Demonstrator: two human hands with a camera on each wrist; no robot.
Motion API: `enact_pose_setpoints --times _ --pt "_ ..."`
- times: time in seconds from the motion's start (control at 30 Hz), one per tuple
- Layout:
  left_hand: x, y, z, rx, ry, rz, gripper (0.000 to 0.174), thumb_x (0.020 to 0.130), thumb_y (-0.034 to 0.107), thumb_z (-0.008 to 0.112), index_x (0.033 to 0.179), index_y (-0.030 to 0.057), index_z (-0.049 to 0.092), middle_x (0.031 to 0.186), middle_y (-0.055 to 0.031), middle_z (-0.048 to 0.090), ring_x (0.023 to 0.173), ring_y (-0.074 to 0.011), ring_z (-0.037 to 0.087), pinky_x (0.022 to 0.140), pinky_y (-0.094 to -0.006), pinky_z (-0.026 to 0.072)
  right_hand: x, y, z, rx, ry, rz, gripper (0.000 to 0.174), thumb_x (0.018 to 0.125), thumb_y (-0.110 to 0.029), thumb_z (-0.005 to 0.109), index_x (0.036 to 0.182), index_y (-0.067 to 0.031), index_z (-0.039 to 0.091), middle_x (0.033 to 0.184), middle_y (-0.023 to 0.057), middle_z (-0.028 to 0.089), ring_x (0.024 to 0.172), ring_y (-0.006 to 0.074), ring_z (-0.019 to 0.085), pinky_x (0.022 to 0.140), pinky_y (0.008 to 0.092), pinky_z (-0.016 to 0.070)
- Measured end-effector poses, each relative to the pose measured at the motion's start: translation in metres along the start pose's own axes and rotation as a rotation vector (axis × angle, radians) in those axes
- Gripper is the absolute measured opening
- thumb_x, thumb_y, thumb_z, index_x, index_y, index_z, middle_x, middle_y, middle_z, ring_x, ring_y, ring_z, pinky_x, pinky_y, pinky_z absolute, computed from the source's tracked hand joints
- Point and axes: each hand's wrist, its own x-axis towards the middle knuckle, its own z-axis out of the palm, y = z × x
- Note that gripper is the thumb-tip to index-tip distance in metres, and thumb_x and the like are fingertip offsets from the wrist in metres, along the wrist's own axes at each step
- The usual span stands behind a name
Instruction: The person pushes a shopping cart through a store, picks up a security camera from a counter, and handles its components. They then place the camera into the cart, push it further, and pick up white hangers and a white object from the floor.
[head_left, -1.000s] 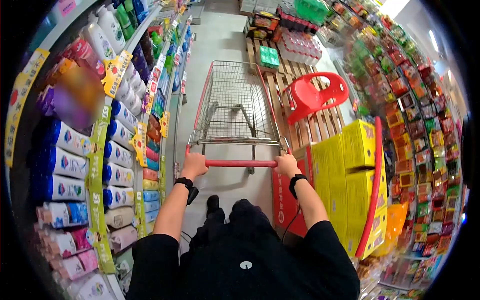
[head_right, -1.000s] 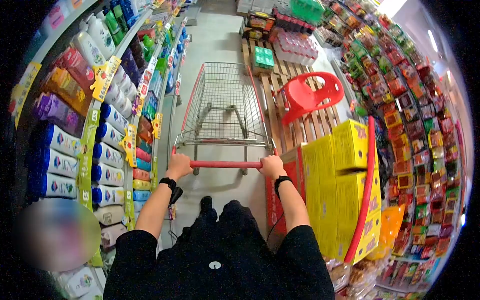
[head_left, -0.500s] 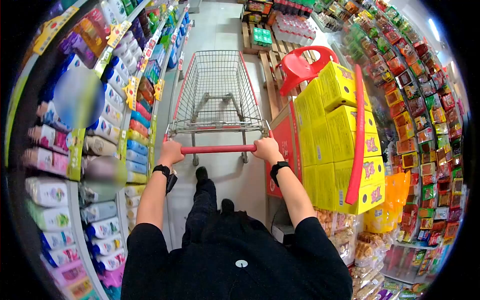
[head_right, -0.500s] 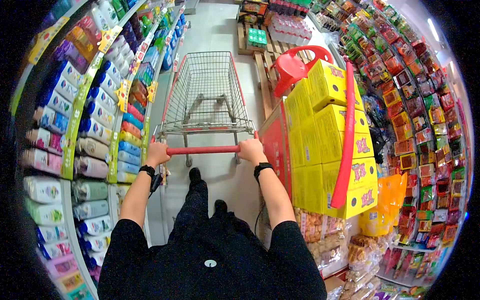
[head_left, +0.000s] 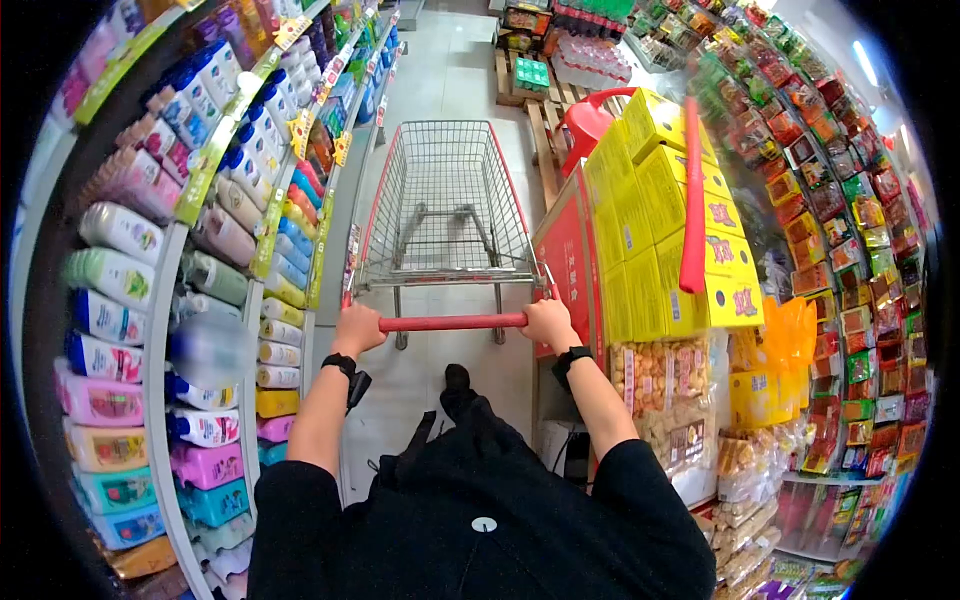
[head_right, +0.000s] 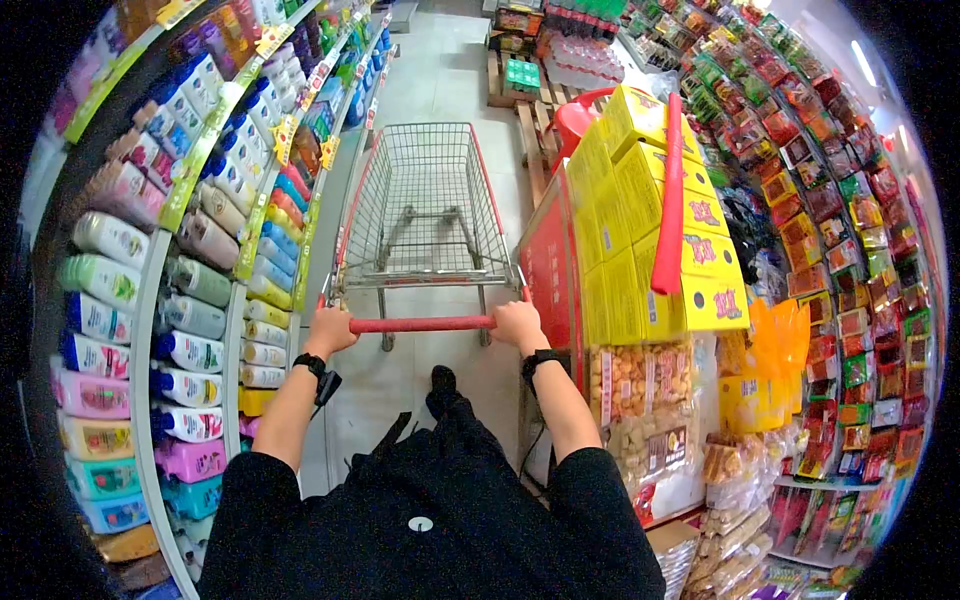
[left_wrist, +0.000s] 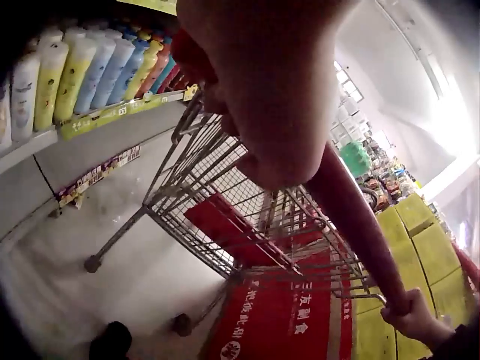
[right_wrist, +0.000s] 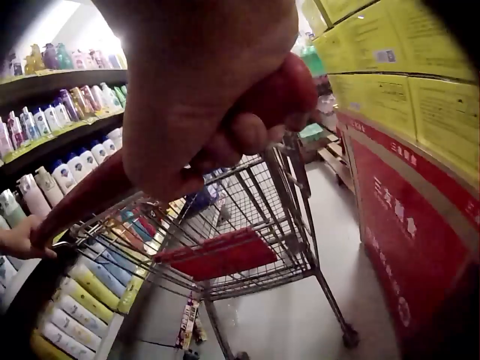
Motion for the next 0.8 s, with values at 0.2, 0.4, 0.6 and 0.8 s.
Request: enact_pose_setpoints --times 0.2,0.4,0.6,0.8 --pt "-0.1 0.014 0.023 0.0 -0.009 0.018 0.021 0.065 0.028 0.064 0.071 0.0102 0.071 0.068 -0.0117 0.066 0.068 -0.0282 0.066 0.063 -0.0387 0.0521 -0.101 -0.054 0.039 -0.032 0.057 0.021 0.032 0.072 -0.04 0.062 0.073 -0.0088 0.066 0.069 0.0132 0.066 0.069 0.0308 0.066 0.07 0.0422 0.0523" --pt "-0.197 0.036 0.033 -0.04 -0.008 0.034 0.019 0.066 0.028 0.064 0.069 0.0106 0.071 0.067 -0.0117 0.066 0.066 -0.0287 0.066 0.063 -0.0393 0.0518 -0.199 -0.101 0.064 -0.022 0.049 0.044 0.03 0.072 -0.04 0.062 0.072 -0.0103 0.066 0.07 0.0126 0.066 0.07 0.0303 0.066 0.069 0.0419 0.0524" --pt "-0.286 0.073 0.034 -0.02 -0.01 0.041 0.019 0.067 0.03 0.064 0.069 0.0121 0.07 0.067 -0.0118 0.066 0.066 -0.029 0.065 0.064 -0.0401 0.0517 -0.283 -0.124 0.083 -0.005 0.015 0.026 0.027 0.073 -0.037 0.061 0.074 -0.0105 0.067 0.072 0.0128 0.067 0.071 0.0301 0.066 0.067 0.041 0.0528" --pt "-0.367 0.115 0.043 -0.01 -0.015 -0.005 0.021 0.069 0.032 0.063 0.068 0.0117 0.07 0.066 -0.0122 0.065 0.066 -0.0293 0.065 0.064 -0.0409 0.0517 -0.355 -0.139 0.108 0.008 0.033 0.019 0.023 0.069 -0.034 0.065 0.07 -0.0112 0.068 0.07 0.012 0.067 0.07 0.0289 0.067 0.067 0.0401 0.0531"
